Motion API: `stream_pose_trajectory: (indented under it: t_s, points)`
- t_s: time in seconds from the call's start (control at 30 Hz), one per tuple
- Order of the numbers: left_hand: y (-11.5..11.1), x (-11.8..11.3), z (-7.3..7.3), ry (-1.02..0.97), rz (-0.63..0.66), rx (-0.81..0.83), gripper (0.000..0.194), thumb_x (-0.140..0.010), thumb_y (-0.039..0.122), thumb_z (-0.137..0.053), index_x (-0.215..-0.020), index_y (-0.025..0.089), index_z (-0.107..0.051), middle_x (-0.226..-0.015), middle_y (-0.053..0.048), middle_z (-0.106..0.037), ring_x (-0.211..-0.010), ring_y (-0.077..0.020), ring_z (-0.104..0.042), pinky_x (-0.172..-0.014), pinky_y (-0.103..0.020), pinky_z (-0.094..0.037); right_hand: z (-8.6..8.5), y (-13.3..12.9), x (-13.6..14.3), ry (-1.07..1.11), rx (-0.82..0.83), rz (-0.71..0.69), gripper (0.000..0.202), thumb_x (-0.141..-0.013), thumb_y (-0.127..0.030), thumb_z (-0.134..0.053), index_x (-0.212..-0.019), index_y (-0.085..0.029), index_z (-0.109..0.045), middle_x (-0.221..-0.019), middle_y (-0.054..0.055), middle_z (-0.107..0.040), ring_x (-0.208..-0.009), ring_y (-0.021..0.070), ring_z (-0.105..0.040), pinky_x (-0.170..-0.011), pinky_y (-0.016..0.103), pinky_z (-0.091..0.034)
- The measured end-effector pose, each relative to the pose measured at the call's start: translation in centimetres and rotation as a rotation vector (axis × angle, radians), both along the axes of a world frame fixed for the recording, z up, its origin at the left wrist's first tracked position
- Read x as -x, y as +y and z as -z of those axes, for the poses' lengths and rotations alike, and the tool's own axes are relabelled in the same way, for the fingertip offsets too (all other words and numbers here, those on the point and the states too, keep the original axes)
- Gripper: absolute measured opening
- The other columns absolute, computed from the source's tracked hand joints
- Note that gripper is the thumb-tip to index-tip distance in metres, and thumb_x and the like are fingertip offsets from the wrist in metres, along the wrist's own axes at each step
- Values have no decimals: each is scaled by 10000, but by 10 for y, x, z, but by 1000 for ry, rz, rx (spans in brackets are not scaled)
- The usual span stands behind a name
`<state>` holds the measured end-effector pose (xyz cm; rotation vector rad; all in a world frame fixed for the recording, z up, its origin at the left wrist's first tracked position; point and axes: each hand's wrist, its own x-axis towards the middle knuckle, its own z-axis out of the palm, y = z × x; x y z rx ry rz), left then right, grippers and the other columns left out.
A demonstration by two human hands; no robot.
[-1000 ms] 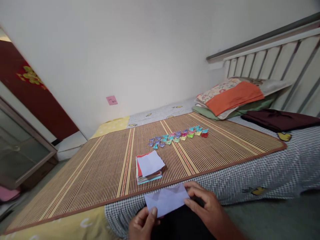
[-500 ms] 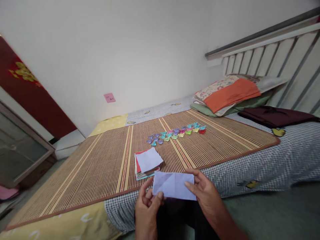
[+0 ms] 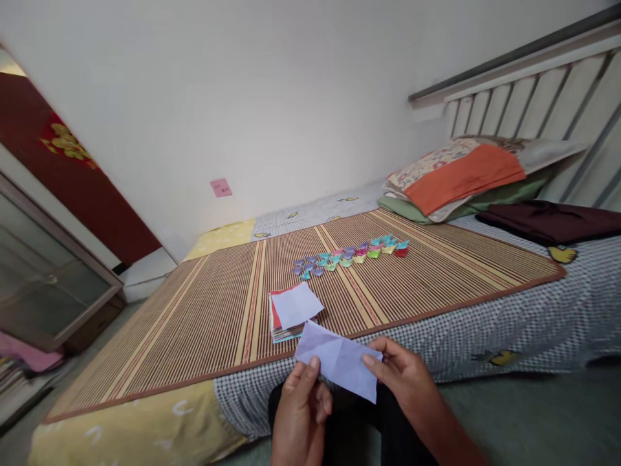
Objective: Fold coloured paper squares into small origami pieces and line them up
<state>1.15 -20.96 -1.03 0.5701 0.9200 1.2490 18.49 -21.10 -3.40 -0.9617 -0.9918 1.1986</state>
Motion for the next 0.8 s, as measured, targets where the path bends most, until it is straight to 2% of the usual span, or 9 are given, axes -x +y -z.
stream_pose_trajectory:
  t_s: [0.1,0.2,0.3,0.43,0.47,0.57,0.63,0.77,0.8]
  points:
    - [0,3,-3,-10,-12,32,452,-602,425,-972,-809,141,-687,-684,25,-628,-486,-54,-502,-463,-173,-389,1,1,-5,-189,-54,25,230,-838,-425,-735,-786,-204,-699,-661,0,-650,-612,180,-598,-572,276,-479]
    - [-1,4,-2,105,-9,-45,425,-636,454,-947,-781,130,-714,-645,10,-644,-475,-67,-534,-460,-178,-383,-5,0,-8,-403,-147,56,104,-816,-280,-711,-890,-223,-759,-814,30,-733,-778,230,-675,-731,324,-523]
    - [-1,4,4,261,-7,-136,422,-698,491,-899,-845,118,-767,-671,-35,-703,-524,-103,-609,-481,-185,-404,-15,-3,-6,-488,-197,3,295,-764,-181,-723,-1046,-251,-774,-993,45,-773,-938,261,-698,-857,345,-517]
    - [-1,3,11,323,15,-190,404,-672,480,-915,-823,133,-773,-676,-46,-729,-594,-152,-669,-562,-221,-492,-23,-7,1,-505,-264,-96,87,-838,-203,-689,-869,-226,-768,-938,46,-746,-925,247,-676,-839,327,-503]
    - [-1,3,11,317,23,-196,399,-667,471,-922,-815,134,-769,-674,-39,-722,-587,-151,-667,-555,-222,-492,-23,-7,2,-501,-274,-104,92,-871,-215,-668,-842,-218,-756,-918,44,-734,-910,239,-669,-825,321,-499]
    - [-5,1,13,233,44,-178,372,-699,435,-920,-853,138,-758,-732,-23,-707,-598,-135,-661,-518,-203,-465,-21,-8,0,-443,-268,-116,157,-954,-253,-610,-879,-205,-739,-882,33,-706,-861,213,-656,-796,305,-494]
    - [-8,0,15,126,89,-108,371,-708,432,-920,-853,141,-739,-787,-32,-713,-617,-132,-668,-509,-195,-458,-18,-7,-3,-390,-278,-109,157,-974,-259,-597,-917,-209,-734,-905,31,-706,-872,205,-660,-811,300,-499]
    - [-12,-9,14,-100,339,123,485,-688,529,-905,-876,111,-747,-733,-80,-722,-559,-166,-667,-487,-223,-459,-14,-7,-7,-336,-414,-96,143,-938,-177,-618,-870,-249,-721,-977,28,-726,-1037,218,-666,-920,309,-509]
    - [-12,-11,12,-154,340,130,471,-724,531,-877,-902,111,-756,-730,-75,-716,-552,-162,-648,-479,-232,-449,-13,-7,-8,-344,-451,-106,161,-925,-152,-623,-853,-259,-718,-999,26,-733,-1110,225,-653,-964,320,-503]
